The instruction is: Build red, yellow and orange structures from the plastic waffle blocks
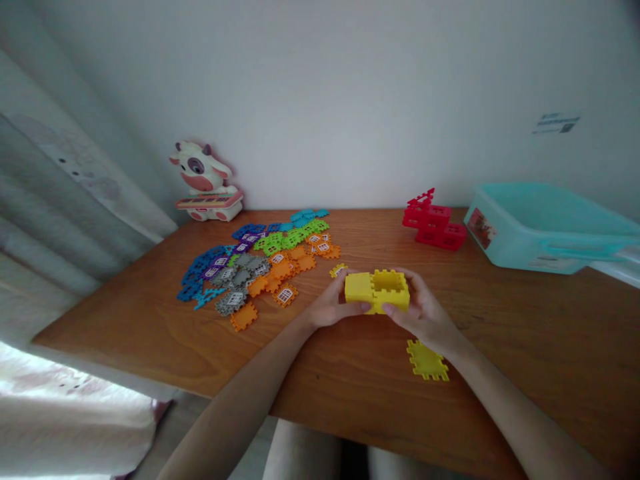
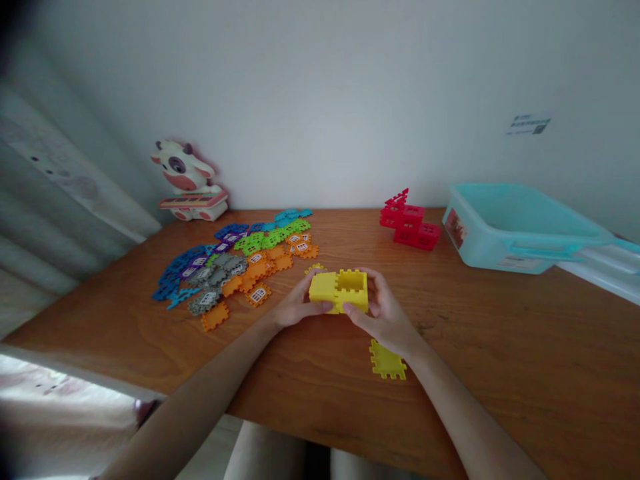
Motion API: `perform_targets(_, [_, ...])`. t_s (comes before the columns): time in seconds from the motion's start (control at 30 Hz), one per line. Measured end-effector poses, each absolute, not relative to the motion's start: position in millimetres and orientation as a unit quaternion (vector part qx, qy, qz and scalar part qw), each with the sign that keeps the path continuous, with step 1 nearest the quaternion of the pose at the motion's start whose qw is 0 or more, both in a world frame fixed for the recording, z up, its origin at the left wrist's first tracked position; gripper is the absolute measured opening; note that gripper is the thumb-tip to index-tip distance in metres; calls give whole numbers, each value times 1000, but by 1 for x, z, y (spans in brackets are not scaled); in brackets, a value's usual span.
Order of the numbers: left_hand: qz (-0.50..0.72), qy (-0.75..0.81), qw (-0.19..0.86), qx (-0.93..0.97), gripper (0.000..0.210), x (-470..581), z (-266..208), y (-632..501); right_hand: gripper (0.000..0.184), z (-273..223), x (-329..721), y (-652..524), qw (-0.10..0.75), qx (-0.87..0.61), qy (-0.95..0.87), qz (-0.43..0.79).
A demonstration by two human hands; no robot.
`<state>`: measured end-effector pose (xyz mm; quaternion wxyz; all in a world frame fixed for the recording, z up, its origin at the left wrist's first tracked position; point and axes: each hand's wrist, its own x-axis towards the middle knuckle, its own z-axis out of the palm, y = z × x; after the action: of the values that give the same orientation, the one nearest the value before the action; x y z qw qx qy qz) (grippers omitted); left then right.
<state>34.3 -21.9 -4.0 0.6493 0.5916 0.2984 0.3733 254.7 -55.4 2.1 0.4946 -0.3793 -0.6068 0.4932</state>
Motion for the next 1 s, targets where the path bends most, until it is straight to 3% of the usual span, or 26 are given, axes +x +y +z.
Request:
perform_targets(0.5, [382,290,651,588,64,43,5,-36,62,9,251,-64,455,-434,-655,418])
perform_targets(1.0, [419,308,653,550,61,48,4,-38,60,12,247,-65,436,-432,-644,456])
